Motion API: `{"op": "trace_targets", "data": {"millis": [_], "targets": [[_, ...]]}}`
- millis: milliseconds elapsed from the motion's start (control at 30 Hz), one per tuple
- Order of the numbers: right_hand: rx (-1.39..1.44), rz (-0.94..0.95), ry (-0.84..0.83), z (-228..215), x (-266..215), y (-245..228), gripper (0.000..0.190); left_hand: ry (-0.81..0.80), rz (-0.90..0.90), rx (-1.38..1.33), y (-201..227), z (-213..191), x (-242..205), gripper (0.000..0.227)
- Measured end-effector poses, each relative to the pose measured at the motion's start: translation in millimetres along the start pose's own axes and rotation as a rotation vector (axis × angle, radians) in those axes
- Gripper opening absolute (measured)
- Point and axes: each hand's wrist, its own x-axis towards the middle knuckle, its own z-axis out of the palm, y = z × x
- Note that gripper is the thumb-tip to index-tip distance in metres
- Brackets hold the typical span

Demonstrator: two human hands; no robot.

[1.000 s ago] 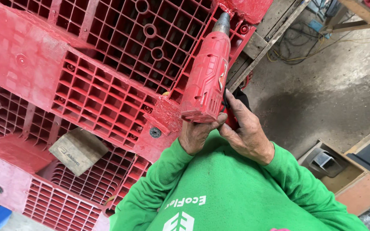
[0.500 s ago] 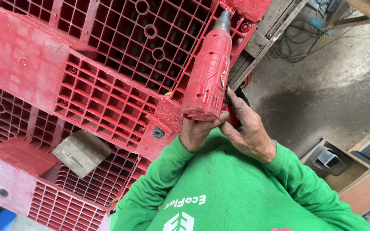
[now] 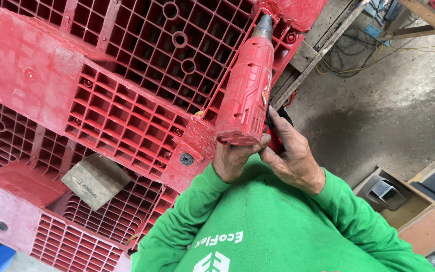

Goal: The person uses a soldering iron to melt and smooth the edges of a red plastic crate, then switches to a red power drill to work on the same area. The person continues to use the soldering iron to refine the melted plastic on the crate's grid structure.

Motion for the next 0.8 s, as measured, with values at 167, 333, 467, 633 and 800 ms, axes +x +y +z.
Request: {"op": "trace_targets", "data": {"millis": [167,333,467,633,800], "targets": [[-0.005,0.004,-0.006,-1.6,7.1,3.6,0.074,0.070,0.049,0.019,0.1,1.7,11.6,0.039],[-0.004,0.113,-0.015,-0.8,11.1,-4.2,0.073,-0.052,-0.471,-0.684,11.1,-31.6,36.8,0.042],[0.193,0.075,0.003,-12.7,12.4,-4.5,0.057,-0.129,-0.364,-0.354,-12.0,-92.0,46.4,0.038],[0.397,0.285,0.092,-21.1,3.2,-2.3,0.043,0.048,-0.403,0.267,-52.7,-108.6,50.7,0.018],[0.467,0.252,0.088,-18.6,-0.2,-6.8,0.033,-0.259,-0.604,0.354,-70.0,-96.0,47.5,0.028]]}}
